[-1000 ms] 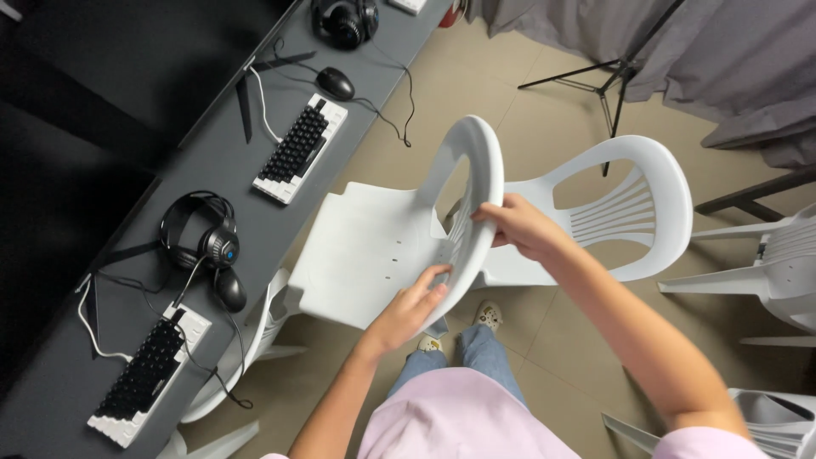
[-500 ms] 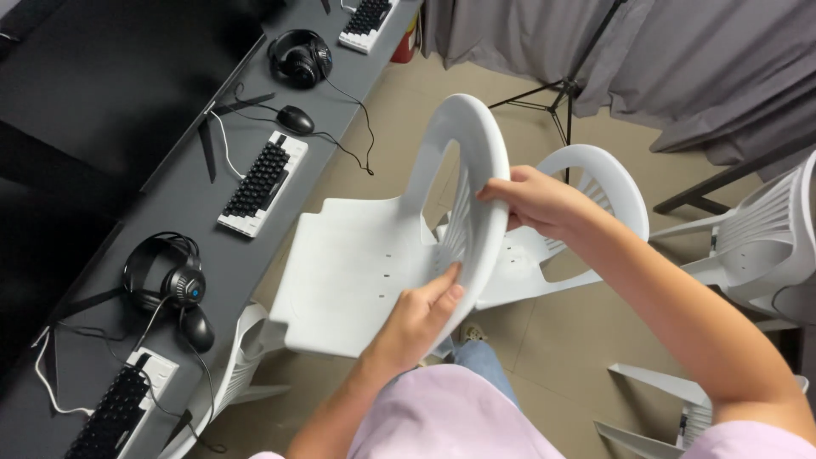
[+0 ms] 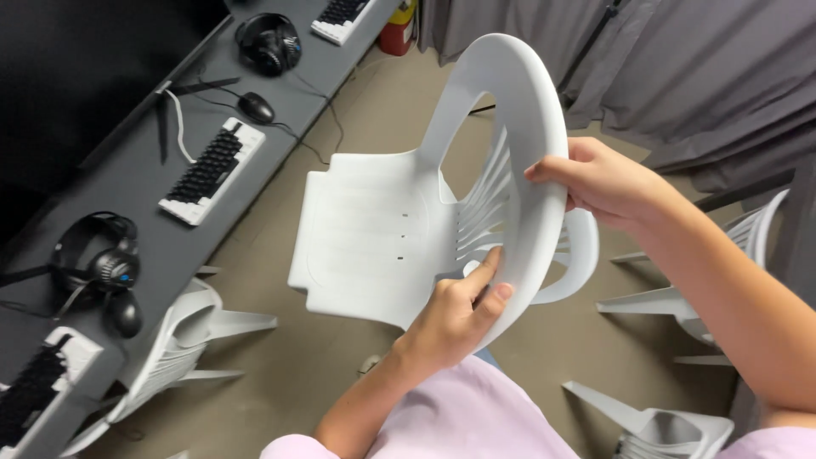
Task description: The person repeatedly picks up white plastic chairs from the floor and stacks them on top of other chairs against a wall. The person handles the chairs by hand, lifting and placing them one by one.
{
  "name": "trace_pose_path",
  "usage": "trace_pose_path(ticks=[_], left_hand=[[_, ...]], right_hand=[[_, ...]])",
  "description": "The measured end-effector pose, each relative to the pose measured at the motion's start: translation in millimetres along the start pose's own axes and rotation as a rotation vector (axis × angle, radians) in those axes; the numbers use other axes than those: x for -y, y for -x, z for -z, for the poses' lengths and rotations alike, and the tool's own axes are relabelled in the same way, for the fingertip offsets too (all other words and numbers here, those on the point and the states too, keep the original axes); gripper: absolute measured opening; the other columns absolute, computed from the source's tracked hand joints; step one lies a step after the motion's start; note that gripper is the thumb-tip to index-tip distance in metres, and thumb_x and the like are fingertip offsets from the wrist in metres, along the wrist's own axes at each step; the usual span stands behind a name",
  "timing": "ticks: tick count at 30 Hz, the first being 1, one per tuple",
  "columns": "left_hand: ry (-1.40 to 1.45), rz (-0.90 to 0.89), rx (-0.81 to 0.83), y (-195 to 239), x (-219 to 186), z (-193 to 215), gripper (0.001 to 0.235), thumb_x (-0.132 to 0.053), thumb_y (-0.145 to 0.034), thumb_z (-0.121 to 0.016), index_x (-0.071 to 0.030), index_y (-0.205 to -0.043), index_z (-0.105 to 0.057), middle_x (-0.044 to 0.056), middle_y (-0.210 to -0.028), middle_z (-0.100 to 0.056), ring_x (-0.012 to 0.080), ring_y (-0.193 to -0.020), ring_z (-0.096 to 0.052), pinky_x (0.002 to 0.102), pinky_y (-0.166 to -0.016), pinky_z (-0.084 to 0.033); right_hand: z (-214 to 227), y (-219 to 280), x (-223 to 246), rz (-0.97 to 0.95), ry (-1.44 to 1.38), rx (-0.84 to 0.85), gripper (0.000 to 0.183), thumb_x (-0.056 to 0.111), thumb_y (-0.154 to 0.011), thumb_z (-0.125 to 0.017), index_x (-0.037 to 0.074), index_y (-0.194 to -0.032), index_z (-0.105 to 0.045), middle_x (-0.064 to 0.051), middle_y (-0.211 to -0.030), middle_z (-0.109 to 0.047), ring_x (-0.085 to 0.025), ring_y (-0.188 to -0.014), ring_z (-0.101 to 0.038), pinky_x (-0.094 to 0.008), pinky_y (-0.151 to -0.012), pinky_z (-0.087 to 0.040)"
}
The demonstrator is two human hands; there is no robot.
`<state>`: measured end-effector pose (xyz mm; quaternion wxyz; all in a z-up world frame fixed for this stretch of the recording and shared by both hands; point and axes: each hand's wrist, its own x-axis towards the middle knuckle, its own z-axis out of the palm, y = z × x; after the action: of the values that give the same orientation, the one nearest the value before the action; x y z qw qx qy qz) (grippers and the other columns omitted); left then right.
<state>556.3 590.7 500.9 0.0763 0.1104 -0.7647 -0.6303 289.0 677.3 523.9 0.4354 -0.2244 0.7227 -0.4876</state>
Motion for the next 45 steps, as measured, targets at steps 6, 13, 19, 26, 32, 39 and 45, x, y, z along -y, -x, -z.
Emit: trace_pose_path(ticks=[6, 13, 19, 26, 32, 39, 45], left_hand=[[0.016, -0.044, -0.04, -55.4, 5.8, -83.5, 0.075, -0.043, -0.103, -0.047, 0.014, -0.15, -0.04, 0.026, -0.077, -0.068, 0.0268, -0.077, -0.076, 0.035, -0.073, -0.058], [0.061, -0.045, -0.042, -109.8, 44.6, -171.6, 0.074, -0.041, -0.104, -0.048, 0.015, -0.151, -0.038, 0.03, -0.089, -0.07, 0.0331, -0.086, -0.076, 0.037, -0.079, -0.057], [0.0, 0.034, -0.009, -142.8, 119.0, -232.1, 0.07, -0.037, -0.103, -0.045, 0.011, -0.153, -0.035, 0.034, -0.095, -0.069, 0.0421, -0.09, -0.073, 0.043, -0.082, -0.055], [-0.03, 0.029, -0.089, -166.5, 185.7, -254.8, 0.06, -0.031, -0.109, -0.039, 0.009, -0.154, -0.033, 0.039, -0.109, -0.064, 0.0522, -0.105, -0.065, 0.05, -0.089, -0.05], [-0.021, 0.12, -0.087, -175.2, 182.3, -256.5, 0.059, -0.031, -0.11, -0.035, 0.007, -0.154, -0.033, 0.04, -0.108, -0.064, 0.0536, -0.104, -0.064, 0.052, -0.088, -0.05], [-0.023, 0.245, 0.014, -181.6, 131.1, -270.2, 0.062, -0.031, -0.109, -0.035, 0.008, -0.156, -0.025, 0.042, -0.112, -0.063, 0.0555, -0.106, -0.062, 0.053, -0.09, -0.05], [0.035, 0.157, 0.072, -182.6, 119.3, -298.4, 0.068, -0.032, -0.111, -0.043, 0.013, -0.156, -0.018, 0.047, -0.118, -0.057, 0.0561, -0.112, -0.061, 0.05, -0.094, -0.051]], right_hand=[[86.1, -1.8, -22.7, -0.018, 0.047, 0.005, 0.03, 0.021, -0.088, -0.068, -0.002, -0.108, -0.069, -0.009, -0.091, -0.071, -0.017, -0.076, -0.068, -0.033, -0.064, -0.054], [167.3, -20.2, -103.8, -0.061, 0.032, -0.01, 0.031, 0.021, -0.088, -0.068, -0.001, -0.109, -0.069, -0.008, -0.092, -0.071, -0.017, -0.077, -0.067, -0.033, -0.065, -0.053], [202.8, -58.7, -217.1, -0.114, -0.034, -0.041, 0.03, 0.022, -0.089, -0.065, 0.001, -0.111, -0.069, -0.008, -0.093, -0.071, -0.017, -0.078, -0.067, -0.032, -0.066, -0.054], [182.5, -86.5, -269.4, -0.11, -0.054, -0.045, 0.034, 0.025, -0.088, -0.068, 0.003, -0.115, -0.069, -0.006, -0.097, -0.07, -0.016, -0.084, -0.062, -0.032, -0.072, -0.052], [175.8, -71.6, -264.5, 0.014, -0.046, -0.044, 0.042, 0.017, -0.08, -0.072, 0.004, -0.12, -0.066, -0.005, -0.099, -0.069, -0.014, -0.089, -0.061, -0.03, -0.076, -0.051], [215.7, -53.1, -272.1, 0.066, -0.092, -0.02, 0.04, 0.011, -0.081, -0.073, -0.001, -0.119, -0.068, -0.005, -0.101, -0.07, -0.012, -0.093, -0.062, -0.029, -0.081, -0.052], [245.4, -19.7, -241.5, 0.03, -0.087, 0.017, 0.046, 0.01, -0.079, -0.074, -0.002, -0.123, -0.067, -0.005, -0.104, -0.071, -0.011, -0.094, -0.062, -0.028, -0.08, -0.051]])
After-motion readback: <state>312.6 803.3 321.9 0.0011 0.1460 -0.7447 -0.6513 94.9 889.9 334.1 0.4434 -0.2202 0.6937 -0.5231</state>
